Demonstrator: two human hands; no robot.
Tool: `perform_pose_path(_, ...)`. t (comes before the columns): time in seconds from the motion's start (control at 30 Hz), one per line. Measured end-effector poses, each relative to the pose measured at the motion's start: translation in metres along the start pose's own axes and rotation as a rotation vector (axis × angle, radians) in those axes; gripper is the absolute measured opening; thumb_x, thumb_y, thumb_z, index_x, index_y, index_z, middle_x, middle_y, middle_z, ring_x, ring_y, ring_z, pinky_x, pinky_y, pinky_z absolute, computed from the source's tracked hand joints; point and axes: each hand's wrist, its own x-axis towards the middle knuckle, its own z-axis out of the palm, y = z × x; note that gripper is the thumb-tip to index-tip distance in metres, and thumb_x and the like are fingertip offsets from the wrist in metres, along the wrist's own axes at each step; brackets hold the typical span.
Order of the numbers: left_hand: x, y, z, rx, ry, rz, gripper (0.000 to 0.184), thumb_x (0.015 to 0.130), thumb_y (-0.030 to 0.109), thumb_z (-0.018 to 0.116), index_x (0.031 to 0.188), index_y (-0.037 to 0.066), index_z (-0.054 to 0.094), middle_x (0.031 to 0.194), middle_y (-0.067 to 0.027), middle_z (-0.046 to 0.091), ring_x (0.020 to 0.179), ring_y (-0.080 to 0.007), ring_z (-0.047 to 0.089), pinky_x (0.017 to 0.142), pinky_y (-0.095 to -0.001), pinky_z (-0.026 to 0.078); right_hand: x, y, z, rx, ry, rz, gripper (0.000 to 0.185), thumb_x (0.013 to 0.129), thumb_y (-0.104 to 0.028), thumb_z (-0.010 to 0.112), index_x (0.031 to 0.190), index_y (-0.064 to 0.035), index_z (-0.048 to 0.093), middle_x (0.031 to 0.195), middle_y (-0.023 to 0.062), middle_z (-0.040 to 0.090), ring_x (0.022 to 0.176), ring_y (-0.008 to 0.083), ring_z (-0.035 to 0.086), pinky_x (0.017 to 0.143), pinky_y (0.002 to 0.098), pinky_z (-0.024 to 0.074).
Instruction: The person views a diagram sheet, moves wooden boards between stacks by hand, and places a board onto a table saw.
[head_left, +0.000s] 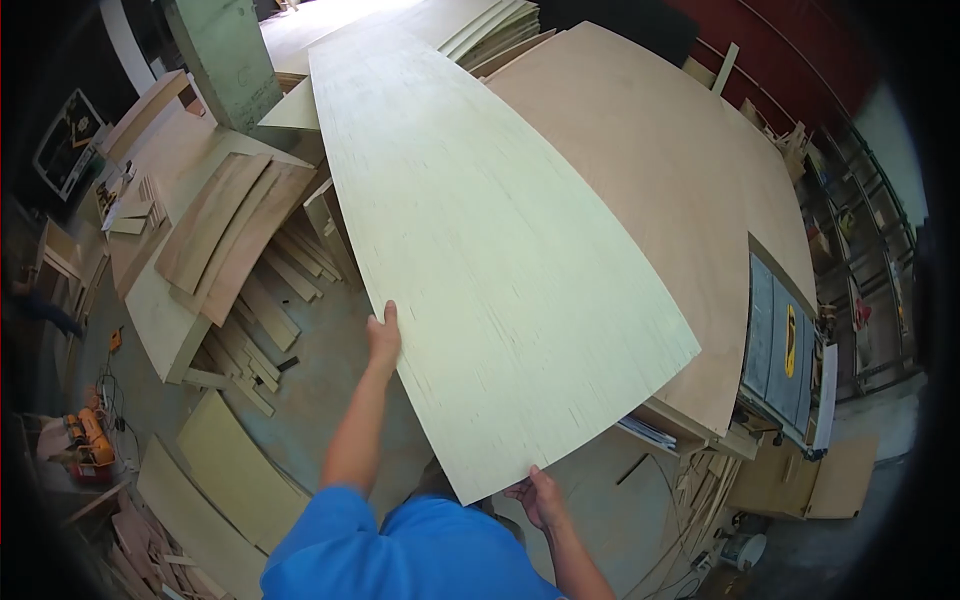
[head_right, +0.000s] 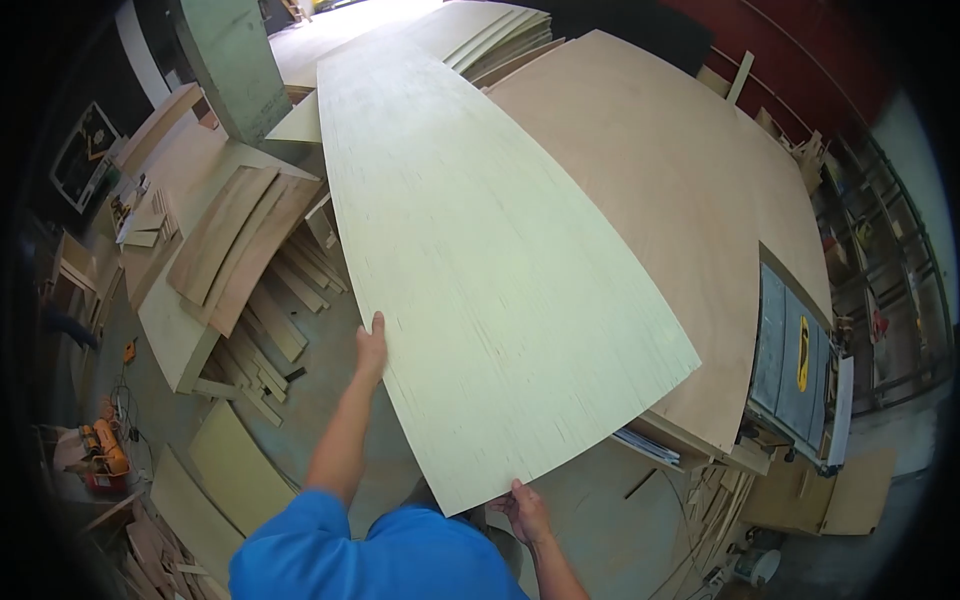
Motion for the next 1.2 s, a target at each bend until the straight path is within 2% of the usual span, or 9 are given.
perform_pose_path(0.1, 0.006, -0.006, -0.001, 0.05, -0.016, -0.036, 0.084, 0.097, 0.06, 0.055, 0.133, -0.016, 0.049, 0.128, -0.0266, 0.063, 0.122, -0.034, 0.059, 0.103, -0.04, 0.045, 0.015, -0.025, 0.004, 0.076, 0.027, -0.003, 0.062, 0.101, -0.04, 0.058, 0.146, -0.0012, 0.043, 0.14, 0.0153, 0.057, 0.127, 0.031, 0.055, 0.106, 0.0484, 0.0446)
perform_pose_path(0.43, -0.029, 0.003, 0.014, 0.315, 0.134, -0.045, 0.083, 0.099, 0.065, 0.043, 0.107, -0.015, 0.065, 0.11, -0.0337, 0.067, 0.108, -0.0445, 0.064, 0.093, -0.0469, 0.049, 0.019, -0.06, -0.035, -0.036, 0.026, -0.173, 0.059, 0.093, -0.019, 0.07, 0.139, 0.0074, 0.046, 0.135, 0.0169, 0.057, 0.124, 0.0277, 0.055, 0.11, 0.0418, 0.0408)
perform_pose_path(0.63, -0.184, -0.006, 0.132, 0.178, 0.164, -0.054, 0.081, 0.102, 0.061, 0.04, 0.104, -0.017, 0.063, 0.109, -0.0371, 0.065, 0.107, -0.0466, 0.063, 0.092, -0.0492, 0.048, -0.05, -0.133, -0.205, 0.041, 0.052, -0.323, 0.052, 0.094, -0.02, 0.066, 0.134, 0.0086, 0.05, 0.129, 0.018, 0.061, 0.119, 0.028, 0.06, 0.107, 0.0417, 0.0443)
perform_pose_path(0.83, -0.416, -0.027, 0.221, -0.004, -0.072, -0.052, 0.073, 0.104, 0.056, 0.042, 0.095, -0.015, 0.058, 0.091, -0.0283, 0.064, 0.102, -0.0381, 0.064, 0.089, -0.0469, 0.047, -0.182, -0.19, -0.383, 0.016, 0.198, -0.495, 0.054, 0.096, -0.027, 0.059, 0.134, 0.0102, 0.05, 0.126, 0.0218, 0.063, 0.112, 0.031, 0.065, 0.096, 0.0425, 0.0535)
perform_pose_path(0.9, -0.487, -0.006, 0.209, -0.059, -0.448, -0.185, 0.065, 0.102, 0.054, 0.049, 0.081, -0.007, 0.056, 0.074, -0.018, 0.063, 0.067, -0.0288, 0.069, 0.066, -0.0448, 0.053, -0.214, -0.199, -0.427, 0.045, 0.327, -0.544, 0.055, 0.097, -0.029, 0.058, 0.133, 0.0105, 0.05, 0.125, 0.022, 0.063, 0.111, 0.0307, 0.066, 0.096, 0.0426, 0.0536)
perform_pose_path(1.0, -0.513, 0.007, 0.193, 0.509, -0.729, 0.19, 0.058, 0.101, 0.049, 0.055, 0.07, 0.0, 0.054, 0.062, -0.0111, 0.06, 0.051, -0.0282, 0.064, 0.054, -0.0443, 0.051, -0.247, -0.2, -0.493, -0.033, 0.509, -0.427, 0.056, 0.1, -0.034, 0.055, 0.134, 0.0097, 0.05, 0.125, 0.0222, 0.064, 0.111, 0.0302, 0.066, 0.096, 0.0427, 0.0534)
perform_pose_path(1.07, -0.487, -0.025, 0.198, 0.798, -0.378, 0.783, 0.05, 0.097, 0.042, 0.063, 0.064, 0.005, 0.056, 0.057, -0.008, 0.059, 0.053, -0.0304, 0.064, 0.053, -0.0442, 0.05, -0.256, -0.179, -0.521, -0.304, 0.72, -0.219, 0.058, 0.102, -0.038, 0.052, 0.136, 0.0091, 0.048, 0.127, 0.0232, 0.063, 0.113, 0.0329, 0.064, 0.097, 0.0429, 0.0519)
perform_pose_path(1.13, -0.462, -0.001, 0.199, 0.715, -0.288, 0.623, 0.038, 0.092, 0.038, 0.068, 0.073, 0.006, 0.062, 0.072, -0.0136, 0.067, 0.073, -0.0337, 0.068, 0.063, -0.0463, 0.052, -0.247, -0.173, -0.533, -0.782, 0.967, 0.091, 0.062, 0.104, -0.042, 0.047, 0.14, 0.0086, 0.046, 0.131, 0.025, 0.061, 0.117, 0.0388, 0.062, 0.1, 0.0434, 0.0493)
perform_pose_path(1.2, -0.41, 0.001, 0.205, 0.723, -0.193, 0.773, 0.034, 0.091, 0.038, 0.07, 0.096, 0.005, 0.066, 0.107, -0.0212, 0.067, 0.109, -0.0365, 0.062, 0.087, -0.0482, 0.05, -0.23, -0.139, -0.519, -0.848, 1.203, 0.066, 0.068, 0.106, -0.049, 0.036, 0.146, 0.0058, 0.042, 0.139, 0.0276, 0.055, 0.128, 0.0435, 0.054, 0.106, 0.0484, 0.0441)
